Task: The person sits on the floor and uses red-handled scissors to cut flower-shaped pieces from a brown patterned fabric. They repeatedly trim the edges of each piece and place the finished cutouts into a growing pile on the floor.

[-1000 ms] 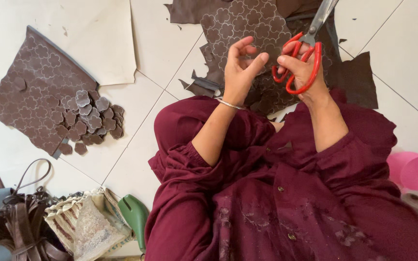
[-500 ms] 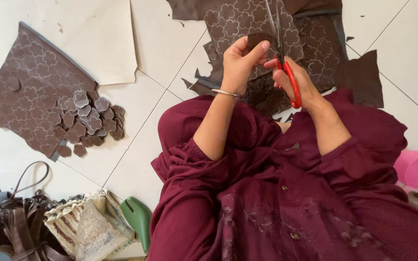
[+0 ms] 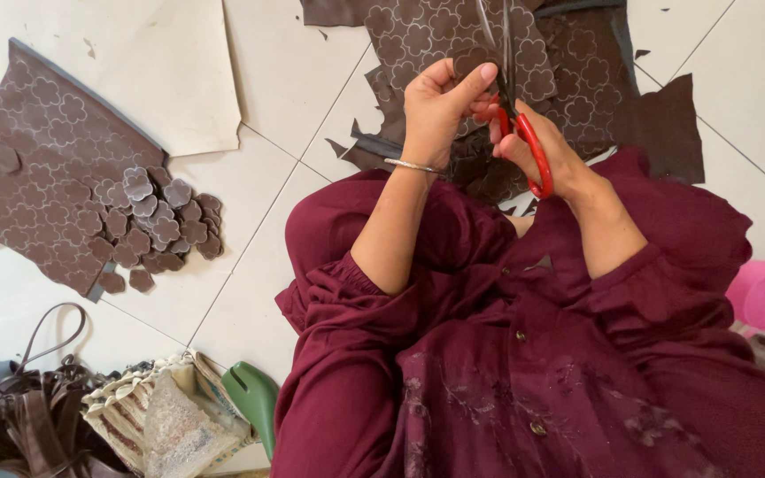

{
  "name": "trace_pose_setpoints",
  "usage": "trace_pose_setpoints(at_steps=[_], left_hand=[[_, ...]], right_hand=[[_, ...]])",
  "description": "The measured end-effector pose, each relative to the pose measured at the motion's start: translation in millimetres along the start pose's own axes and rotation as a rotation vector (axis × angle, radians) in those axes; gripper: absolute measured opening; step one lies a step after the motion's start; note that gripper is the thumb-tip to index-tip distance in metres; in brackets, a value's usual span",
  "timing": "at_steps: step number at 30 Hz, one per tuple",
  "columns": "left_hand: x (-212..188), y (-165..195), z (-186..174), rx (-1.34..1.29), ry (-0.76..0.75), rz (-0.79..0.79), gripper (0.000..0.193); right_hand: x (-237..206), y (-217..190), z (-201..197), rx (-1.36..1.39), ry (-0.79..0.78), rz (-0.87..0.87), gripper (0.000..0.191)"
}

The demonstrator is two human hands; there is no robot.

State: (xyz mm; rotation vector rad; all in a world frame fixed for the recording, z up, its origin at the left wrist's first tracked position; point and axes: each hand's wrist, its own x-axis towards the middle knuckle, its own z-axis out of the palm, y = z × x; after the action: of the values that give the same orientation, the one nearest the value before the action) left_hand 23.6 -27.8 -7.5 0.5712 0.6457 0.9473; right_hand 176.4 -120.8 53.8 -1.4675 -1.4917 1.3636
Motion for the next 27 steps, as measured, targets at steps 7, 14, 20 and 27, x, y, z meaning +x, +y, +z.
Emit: trace_pose_setpoints(at_steps=[7,14,20,27], left_hand=[[0,1,-2,0.056,0.018,0.047,0.02],[0,2,-5,0.117,-0.001,0.091,0.019],[1,9,-10,0.159,-0.006,0.049,0.018],[1,21,-12,0.194,-0.038,0.022,0.018]], right_hand=[[2,-3,0,-0.032,-0.022,-0.007,0.096],[2,-9,5,-0.078,0.003,0.007,0.106],[4,-13,9,-0.112,0.053,0.045,0.107],[5,-15,5,-0.093,0.045,0.063,0.104]])
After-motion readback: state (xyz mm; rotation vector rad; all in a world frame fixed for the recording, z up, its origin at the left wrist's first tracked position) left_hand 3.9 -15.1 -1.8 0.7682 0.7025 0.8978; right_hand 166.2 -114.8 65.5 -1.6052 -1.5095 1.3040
